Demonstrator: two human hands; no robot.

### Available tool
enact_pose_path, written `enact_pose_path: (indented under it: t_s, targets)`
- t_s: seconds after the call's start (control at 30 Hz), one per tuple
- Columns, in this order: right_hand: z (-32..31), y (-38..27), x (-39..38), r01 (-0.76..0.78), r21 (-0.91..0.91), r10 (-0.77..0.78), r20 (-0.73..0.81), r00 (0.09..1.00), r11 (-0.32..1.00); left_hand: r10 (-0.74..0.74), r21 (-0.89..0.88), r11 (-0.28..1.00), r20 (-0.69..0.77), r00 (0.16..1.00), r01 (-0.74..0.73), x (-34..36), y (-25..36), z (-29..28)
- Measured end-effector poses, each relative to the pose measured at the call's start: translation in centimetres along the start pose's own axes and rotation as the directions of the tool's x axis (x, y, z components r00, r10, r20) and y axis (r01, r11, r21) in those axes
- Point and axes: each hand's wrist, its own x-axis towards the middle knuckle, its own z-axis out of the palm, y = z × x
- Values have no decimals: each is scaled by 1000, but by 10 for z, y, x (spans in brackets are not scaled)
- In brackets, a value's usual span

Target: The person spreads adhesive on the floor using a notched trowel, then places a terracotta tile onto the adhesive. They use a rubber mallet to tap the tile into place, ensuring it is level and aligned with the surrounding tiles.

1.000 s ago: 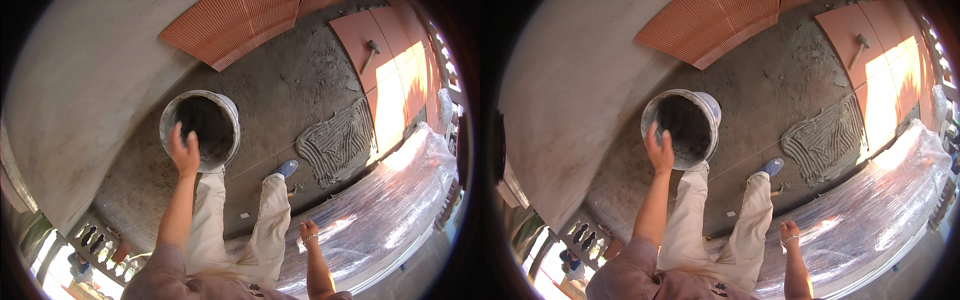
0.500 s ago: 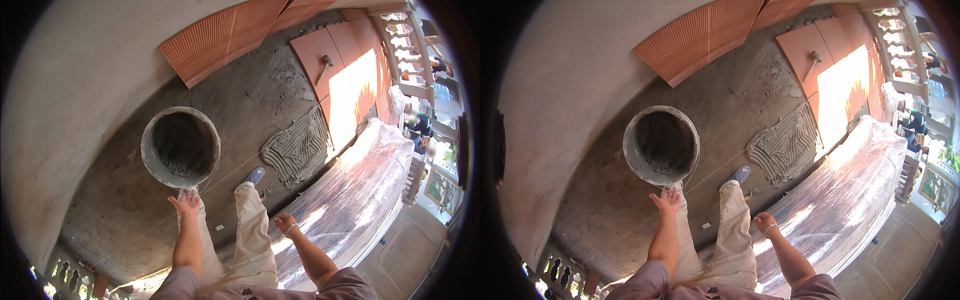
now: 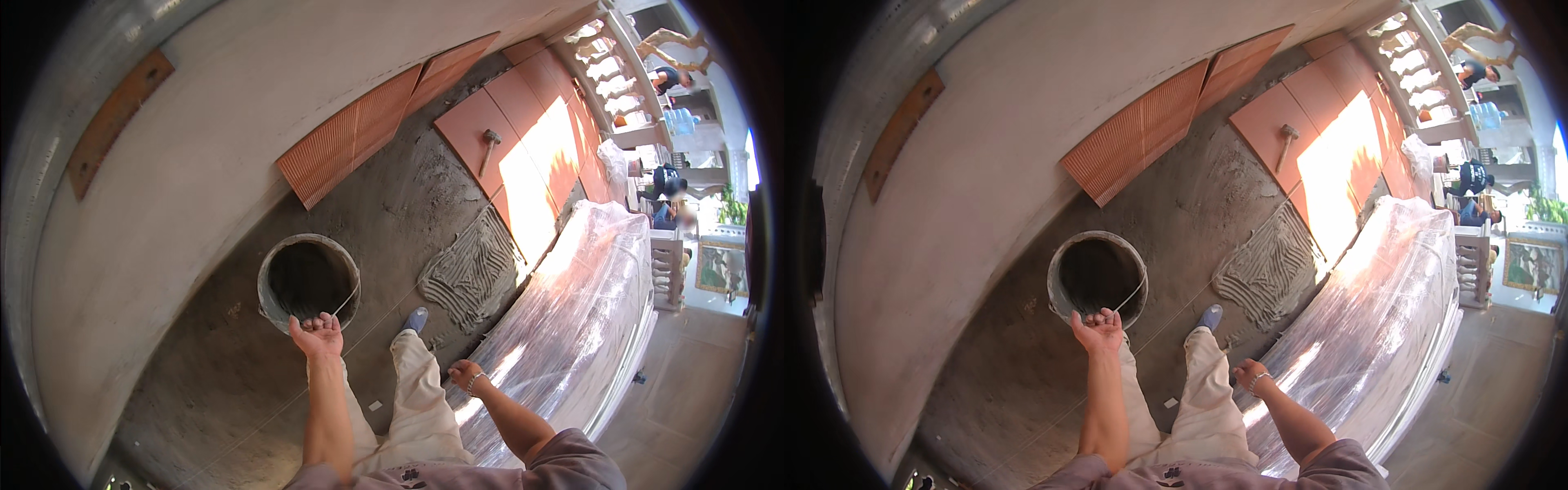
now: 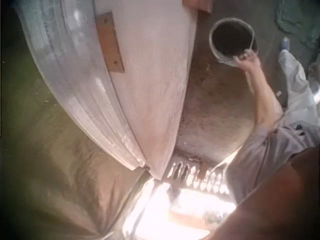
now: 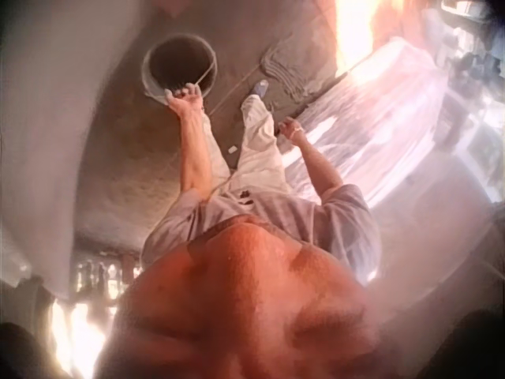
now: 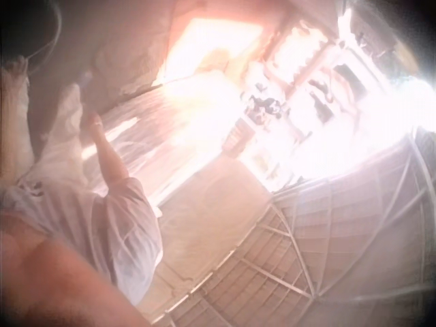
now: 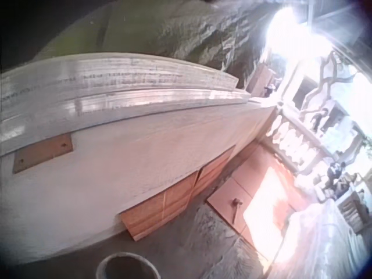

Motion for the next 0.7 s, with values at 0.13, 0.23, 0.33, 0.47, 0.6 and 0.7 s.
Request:
enact_pose_path:
  t_s: [0.13,0.23,0.33,0.47,0.6,0.7]
  targets:
    - [-7,-2,-20,24,12,-24,-41,999,1000,-48,24,998,-85,995,50,-6,47,15]
    - [-17,3,-32,-62,-63,59,-36,998,996,-7,40,999,-175,984,14,-15,104,1]
    - [-39,10,-41,-121,-173,114,-53,992,977,9,108,994,-152,988,7,-28,137,-18]
    - [-71,18,-48,-182,-236,160,-107,981,955,89,198,979,-164,982,-56,-44,175,-31]
    - [-86,26,-46,-199,-223,178,-109,978,954,186,243,960,-188,964,-138,-43,208,-65]
    - [-89,34,-46,-192,-271,179,-71,981,943,250,253,952,-305,919,-175,-16,227,-100]
